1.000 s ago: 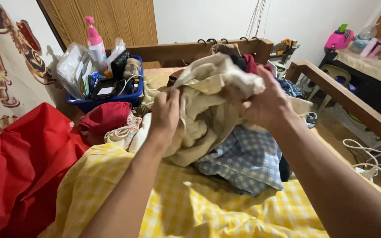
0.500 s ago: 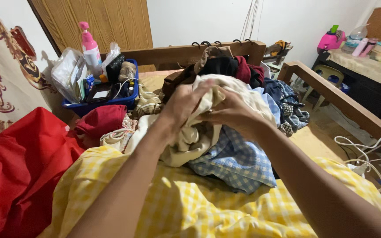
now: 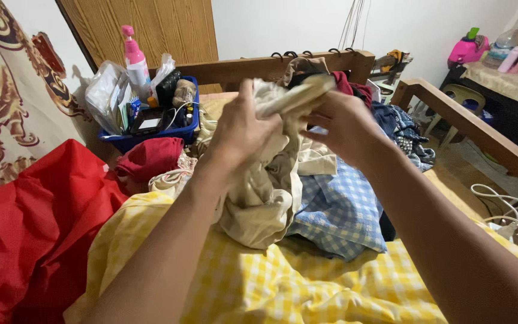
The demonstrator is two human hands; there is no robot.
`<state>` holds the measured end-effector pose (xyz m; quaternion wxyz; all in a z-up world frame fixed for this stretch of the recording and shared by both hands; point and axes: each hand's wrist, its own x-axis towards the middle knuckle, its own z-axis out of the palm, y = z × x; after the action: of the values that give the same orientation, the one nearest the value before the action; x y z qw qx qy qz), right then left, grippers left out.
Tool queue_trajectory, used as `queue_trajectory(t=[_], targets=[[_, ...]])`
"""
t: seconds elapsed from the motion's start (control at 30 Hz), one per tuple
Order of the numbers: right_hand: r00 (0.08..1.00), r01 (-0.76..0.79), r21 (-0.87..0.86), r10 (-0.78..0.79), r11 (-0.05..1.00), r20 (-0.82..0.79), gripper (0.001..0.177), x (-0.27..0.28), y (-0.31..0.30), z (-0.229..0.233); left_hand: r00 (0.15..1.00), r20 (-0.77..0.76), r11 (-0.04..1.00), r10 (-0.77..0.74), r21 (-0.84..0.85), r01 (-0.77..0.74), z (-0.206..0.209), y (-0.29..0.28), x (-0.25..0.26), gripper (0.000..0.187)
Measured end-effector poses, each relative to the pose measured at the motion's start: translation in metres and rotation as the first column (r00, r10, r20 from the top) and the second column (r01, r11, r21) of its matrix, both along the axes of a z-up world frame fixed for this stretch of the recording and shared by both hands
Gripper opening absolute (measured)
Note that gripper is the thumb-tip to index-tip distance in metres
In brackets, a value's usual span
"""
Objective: The person folds several pieces of clothing on a bed. They handle a cream-colored top, a blue checkered shirt, a beige top, and a striped top, folding each item and placing it on a growing pile.
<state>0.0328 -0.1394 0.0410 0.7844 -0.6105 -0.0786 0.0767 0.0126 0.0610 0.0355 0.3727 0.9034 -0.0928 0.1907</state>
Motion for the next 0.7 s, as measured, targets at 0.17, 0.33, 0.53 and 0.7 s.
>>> queue_trajectory(t=[0.17, 0.33, 0.53, 0.7], targets=[[1.000, -0.004, 0.365, 0.010, 0.931, -0.015, 0.039, 0.037, -0.019, -0.009, 0.920, 0.382, 0.966, 0.084, 0.195, -0.169, -0.003, 0.001, 0.001, 0.042], [0.954, -0.141, 0.255, 0.062, 0.957, 0.294, 0.044, 0.085, -0.036, -0.037, 0.916, 0.391, 0.996, 0.091, -0.035, -0.084, 0.005, 0.006, 0.024, 0.026], [0.998, 0.065, 0.432, -0.065, 0.899, -0.016, 0.039, 0.028, 0.005, 0.002, 0.936, -0.147, 0.620, -0.320, -0.780, 0.089, 0.037, 0.015, 0.028, 0.037], [0.999, -0.006, -0.180, 0.013, 0.984, 0.038, 0.045, 0.012, 0.014, 0.021, 0.891, -0.267, 0.461, -0.368, -0.884, -0.075, 0.041, 0.035, 0.028, 0.033]])
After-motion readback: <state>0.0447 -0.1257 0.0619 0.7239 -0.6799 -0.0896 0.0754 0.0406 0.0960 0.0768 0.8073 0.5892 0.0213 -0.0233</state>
